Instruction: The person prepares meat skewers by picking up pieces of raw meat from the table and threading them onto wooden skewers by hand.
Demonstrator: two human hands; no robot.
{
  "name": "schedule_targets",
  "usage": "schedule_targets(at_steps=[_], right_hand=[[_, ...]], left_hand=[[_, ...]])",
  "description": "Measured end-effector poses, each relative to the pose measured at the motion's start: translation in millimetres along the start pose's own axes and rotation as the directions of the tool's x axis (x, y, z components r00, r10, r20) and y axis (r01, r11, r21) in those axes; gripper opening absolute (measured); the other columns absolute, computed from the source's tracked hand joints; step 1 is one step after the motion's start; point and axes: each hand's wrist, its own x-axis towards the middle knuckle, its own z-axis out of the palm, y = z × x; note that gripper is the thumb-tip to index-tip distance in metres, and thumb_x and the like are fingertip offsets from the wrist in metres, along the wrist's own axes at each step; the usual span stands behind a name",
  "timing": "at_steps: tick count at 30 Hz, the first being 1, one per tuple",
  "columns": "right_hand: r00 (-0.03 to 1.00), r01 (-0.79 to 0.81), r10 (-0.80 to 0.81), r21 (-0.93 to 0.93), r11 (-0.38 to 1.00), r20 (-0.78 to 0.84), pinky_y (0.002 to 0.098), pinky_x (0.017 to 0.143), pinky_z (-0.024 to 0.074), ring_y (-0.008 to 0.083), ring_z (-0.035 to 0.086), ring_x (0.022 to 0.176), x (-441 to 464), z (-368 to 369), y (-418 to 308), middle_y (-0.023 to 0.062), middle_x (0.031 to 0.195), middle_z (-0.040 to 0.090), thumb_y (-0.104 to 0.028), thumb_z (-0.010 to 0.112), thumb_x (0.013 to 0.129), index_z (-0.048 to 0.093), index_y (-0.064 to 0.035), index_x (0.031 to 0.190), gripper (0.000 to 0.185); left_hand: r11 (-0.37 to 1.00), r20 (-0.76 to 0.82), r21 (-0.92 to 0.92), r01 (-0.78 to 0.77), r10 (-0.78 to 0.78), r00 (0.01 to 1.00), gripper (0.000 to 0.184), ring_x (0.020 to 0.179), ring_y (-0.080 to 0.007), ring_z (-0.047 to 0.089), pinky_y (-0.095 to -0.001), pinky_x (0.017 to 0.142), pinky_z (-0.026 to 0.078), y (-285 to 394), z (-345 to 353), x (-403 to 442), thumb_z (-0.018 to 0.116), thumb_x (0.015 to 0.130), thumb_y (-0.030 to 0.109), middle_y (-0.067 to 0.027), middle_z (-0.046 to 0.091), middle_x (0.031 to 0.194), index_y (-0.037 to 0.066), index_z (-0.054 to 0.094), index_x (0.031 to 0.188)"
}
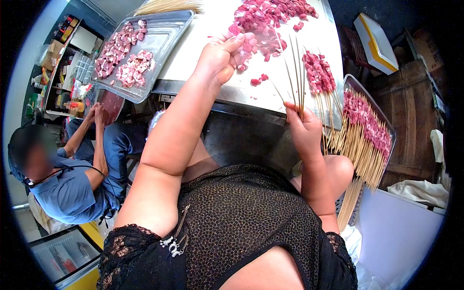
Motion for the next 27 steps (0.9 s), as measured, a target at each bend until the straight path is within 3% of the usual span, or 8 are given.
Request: schedule_targets(at_steps=[8,10,13,17,19,27], right_hand=[[0.980,-0.197,0.197,0.243,0.950,0.026,0.0168,0.056,0.0381,0.0021,0.046,0.061,-1.0,6.1,2.3,-0.0041,0.071,0.056,-0.010,0.060,0.087,0.065,-0.0024,0.101,0.017],[0.978,-0.208,0.207,0.233,0.950,0.026,0.0170,0.056,0.0385,0.0022,0.047,0.062,-0.9,6.1,0.3,-0.0042,0.071,0.056,-0.009,0.060,0.087,0.065,-0.0021,0.101,0.017],[0.978,-0.206,0.205,0.190,0.960,0.023,0.0173,0.057,0.0393,0.0026,0.047,0.063,-1.1,5.1,-2.6,-0.0041,0.072,0.056,-0.009,0.060,0.087,0.065,-0.0018,0.101,0.017],[0.991,-0.133,0.133,0.097,0.986,0.008,0.0180,0.059,0.0402,0.0033,0.049,0.064,-2.0,4.2,0.5,-0.0040,0.072,0.057,-0.009,0.060,0.086,0.066,-0.0014,0.100,0.017],[0.994,-0.109,0.109,0.071,0.992,-0.006,0.0180,0.058,0.0401,0.0034,0.048,0.064,-2.5,4.6,0.6,-0.0041,0.072,0.056,-0.009,0.060,0.086,0.066,-0.0013,0.100,0.017],[0.995,-0.095,0.096,0.087,0.992,-0.007,0.0184,0.056,0.0390,0.0030,0.046,0.061,-1.1,11.6,-1.6,-0.0044,0.068,0.054,-0.009,0.060,0.086,0.065,0.0001,0.100,0.017]], left_hand=[[0.997,0.065,-0.066,0.027,-0.023,0.998,0.020,0.083,-0.0184,0.065,-0.0274,0.068,0.056,1.1,-3.0,-1.3,0.054,0.089,0.009,-0.0119,0.065,0.098,-0.001,0.057,0.106],[0.998,0.030,-0.004,-0.056,0.056,0.998,0.019,0.079,-0.0166,0.065,-0.0281,0.065,0.056,0.8,1.0,-4.0,0.057,0.088,0.010,-0.0114,0.065,0.096,0.000,0.058,0.103],[0.993,0.035,0.105,-0.050,0.046,0.998,0.018,0.078,-0.0157,0.065,-0.0285,0.065,0.055,3.6,-0.8,-5.2,0.059,0.086,0.010,-0.0110,0.066,0.093,0.000,0.058,0.101],[0.992,0.016,0.120,-0.040,0.038,0.999,0.019,0.079,-0.0170,0.065,-0.0288,0.067,0.055,3.2,-1.9,-5.3,0.060,0.086,0.011,-0.0112,0.066,0.092,-0.001,0.058,0.102],[0.999,0.112,0.038,0.033,-0.037,0.993,0.020,0.080,-0.0192,0.066,-0.0283,0.069,0.055,3.4,-5.4,-4.6,0.059,0.087,0.011,-0.0121,0.066,0.094,-0.002,0.058,0.102],[0.998,0.093,0.045,-0.040,0.035,0.995,0.020,0.084,-0.0195,0.065,-0.0285,0.068,0.054,-5.4,9.5,-8.4,0.059,0.087,0.012,-0.0117,0.066,0.095,-0.001,0.059,0.101]])
